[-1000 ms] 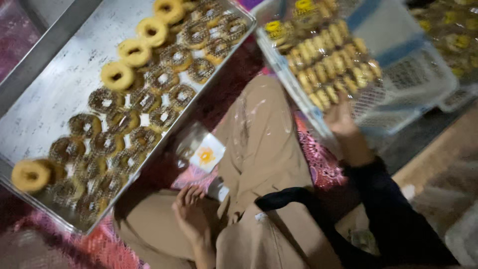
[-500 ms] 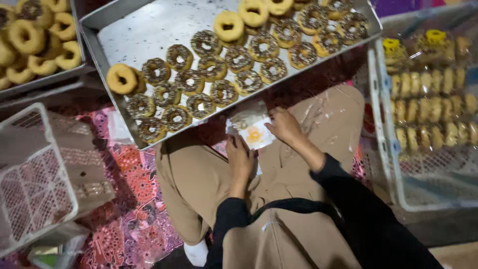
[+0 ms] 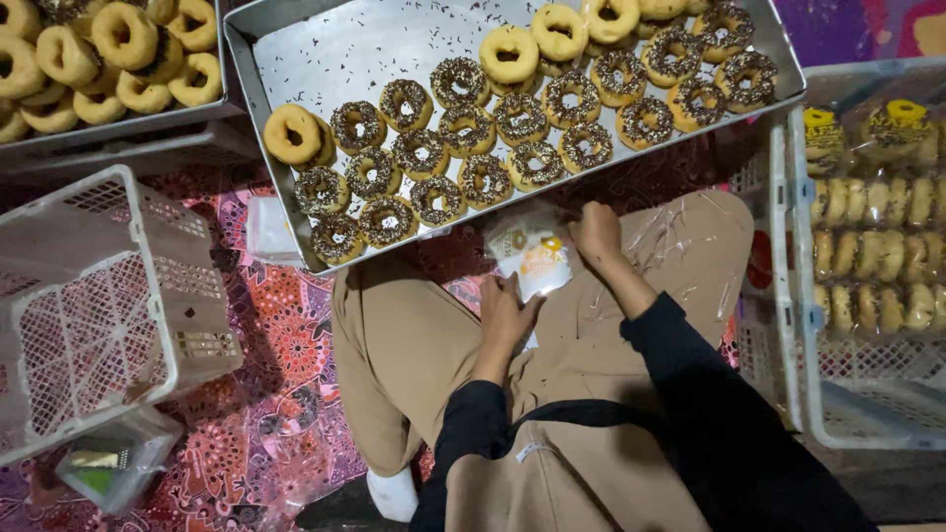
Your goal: The person sits on the floor and repeatedly picks donuts from a metal tray, places them into small plastic bags, and sets the filled bags into a white plastic crate. The person handles both plain and chocolate-sprinkled donuts.
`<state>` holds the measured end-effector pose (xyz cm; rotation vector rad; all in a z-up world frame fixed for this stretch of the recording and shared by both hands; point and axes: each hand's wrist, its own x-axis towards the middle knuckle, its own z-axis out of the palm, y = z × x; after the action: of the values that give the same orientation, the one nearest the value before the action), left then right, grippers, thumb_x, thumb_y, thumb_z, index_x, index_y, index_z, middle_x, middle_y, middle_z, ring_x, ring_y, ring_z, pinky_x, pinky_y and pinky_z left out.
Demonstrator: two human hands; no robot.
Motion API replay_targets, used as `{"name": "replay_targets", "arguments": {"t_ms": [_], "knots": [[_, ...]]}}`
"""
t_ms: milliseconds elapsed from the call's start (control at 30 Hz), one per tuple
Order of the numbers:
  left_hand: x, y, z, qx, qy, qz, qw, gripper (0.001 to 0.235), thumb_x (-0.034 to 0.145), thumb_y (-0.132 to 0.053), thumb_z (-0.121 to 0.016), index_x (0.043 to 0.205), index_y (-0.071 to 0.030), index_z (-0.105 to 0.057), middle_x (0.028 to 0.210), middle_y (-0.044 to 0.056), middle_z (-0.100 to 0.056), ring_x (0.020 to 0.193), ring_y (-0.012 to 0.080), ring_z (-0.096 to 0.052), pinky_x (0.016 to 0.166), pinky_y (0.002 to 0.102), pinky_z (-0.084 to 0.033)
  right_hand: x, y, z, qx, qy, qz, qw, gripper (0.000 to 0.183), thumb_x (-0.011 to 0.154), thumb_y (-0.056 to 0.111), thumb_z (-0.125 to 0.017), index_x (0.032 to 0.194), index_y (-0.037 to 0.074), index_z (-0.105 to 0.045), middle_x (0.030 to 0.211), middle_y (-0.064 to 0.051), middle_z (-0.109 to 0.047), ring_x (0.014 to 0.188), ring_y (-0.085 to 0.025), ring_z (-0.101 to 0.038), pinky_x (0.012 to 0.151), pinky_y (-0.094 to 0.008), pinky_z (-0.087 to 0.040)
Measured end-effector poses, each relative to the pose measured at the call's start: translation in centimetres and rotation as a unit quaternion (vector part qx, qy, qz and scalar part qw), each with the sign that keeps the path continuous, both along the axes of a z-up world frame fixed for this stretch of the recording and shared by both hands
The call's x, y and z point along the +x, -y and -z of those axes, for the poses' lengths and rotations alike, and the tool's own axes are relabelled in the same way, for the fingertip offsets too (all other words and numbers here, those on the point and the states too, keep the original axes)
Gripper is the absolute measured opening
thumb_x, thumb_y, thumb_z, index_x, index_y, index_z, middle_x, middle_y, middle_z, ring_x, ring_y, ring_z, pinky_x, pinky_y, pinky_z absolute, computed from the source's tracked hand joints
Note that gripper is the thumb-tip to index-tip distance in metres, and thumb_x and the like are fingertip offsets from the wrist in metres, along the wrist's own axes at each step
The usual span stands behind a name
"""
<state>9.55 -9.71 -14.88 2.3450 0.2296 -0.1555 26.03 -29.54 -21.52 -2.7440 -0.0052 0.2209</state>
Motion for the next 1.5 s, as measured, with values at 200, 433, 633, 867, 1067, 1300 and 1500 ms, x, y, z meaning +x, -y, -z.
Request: {"name": "replay_targets", "arguments": {"t_ms": [200, 433, 633, 867, 1067, 1300, 1500], "knots": [[0.9, -0.4, 1.1, 0.021, 0.132, -0.075, 0.988, 0.052, 0.097, -0.034, -0.073, 0.128, 0.005, -0.057, 0.129, 0.030, -0.051, 0.122, 0.0451, -0.048, 0.107, 0.051, -0.042, -0.4, 0.6, -4.3, 0.155, -0.024, -0.171, 0.973, 0.020, 0.088, 0.022, -0.077, 0.101, 0.007, -0.080, 0.093, -0.022, -0.074, 0.083, -0.040, -0.072, 0.075, -0.046, -0.056], [2.8, -0.2, -6.4, -0.111, 0.223, -0.059, 0.967, 0.083, 0.087, -0.035, -0.077, 0.153, -0.002, -0.038, 0.149, 0.030, -0.041, 0.140, 0.0444, -0.036, 0.114, 0.054, -0.034, -2.0, 0.3, -17.4, 0.194, -0.091, -0.174, 0.961, 0.061, 0.081, 0.010, -0.079, 0.139, 0.009, -0.060, 0.092, -0.014, -0.077, 0.079, -0.027, -0.076, 0.070, -0.039, -0.058], [6.8, -1.3, -14.0, -0.331, 0.095, 0.143, 0.928, 0.071, 0.083, -0.031, -0.081, 0.140, 0.000, -0.053, 0.132, 0.023, -0.063, 0.119, 0.0346, -0.062, 0.099, 0.047, -0.051, -3.9, 0.5, -28.9, 0.342, -0.216, -0.299, 0.864, 0.064, 0.086, 0.004, -0.072, 0.146, 0.011, -0.051, 0.092, -0.007, -0.079, 0.085, -0.015, -0.073, 0.074, -0.034, -0.061], [5.1, 0.4, -11.7, -0.618, -0.067, 0.026, 0.783, 0.027, 0.101, -0.020, -0.061, 0.104, 0.007, -0.067, 0.090, 0.013, -0.077, 0.081, 0.0223, -0.077, 0.073, 0.032, -0.066, -7.5, -0.3, -31.3, 0.067, 0.186, -0.316, 0.928, 0.048, 0.087, 0.015, -0.068, 0.133, 0.010, -0.059, 0.113, -0.013, -0.072, 0.105, -0.028, -0.069, 0.089, -0.044, -0.054], [1.6, 0.9, -8.7, -0.668, -0.078, -0.153, 0.724, 0.020, 0.105, -0.013, -0.061, 0.098, 0.004, -0.069, 0.082, 0.005, -0.069, 0.063, 0.0097, -0.060, 0.055, 0.023, -0.047, -11.1, -1.0, -23.9, 0.024, 0.378, -0.475, 0.794, 0.033, 0.092, 0.023, -0.068, 0.119, 0.004, -0.071, 0.125, -0.011, -0.068, 0.118, -0.026, -0.059, 0.104, -0.049, -0.046], [-2.5, 0.3, -15.9, -0.181, 0.212, -0.088, 0.956, 0.021, 0.102, -0.009, -0.057, 0.109, 0.002, -0.074, 0.095, 0.013, -0.076, 0.076, 0.0238, -0.075, 0.067, 0.033, -0.059, -12.9, -3.2, -24.6, -0.072, 0.103, -0.458, 0.880, 0.042, 0.087, 0.038, -0.072, 0.118, 0.010, -0.065, 0.120, -0.009, -0.067, 0.117, -0.028, -0.058, 0.106, -0.052, -0.039], [0.6, 0.2, -20.8, -0.202, 0.404, 0.121, 0.884, 0.027, 0.106, -0.024, -0.065, 0.123, -0.004, -0.071, 0.115, 0.012, -0.077, 0.111, 0.0306, -0.075, 0.120, 0.050, -0.047, -9.6, -7.8, -26.5, 0.110, 0.304, -0.289, 0.901, 0.055, 0.091, 0.037, -0.073, 0.138, 0.013, -0.057, 0.135, -0.004, -0.065, 0.127, -0.022, -0.057, 0.122, -0.052, -0.026]]}}
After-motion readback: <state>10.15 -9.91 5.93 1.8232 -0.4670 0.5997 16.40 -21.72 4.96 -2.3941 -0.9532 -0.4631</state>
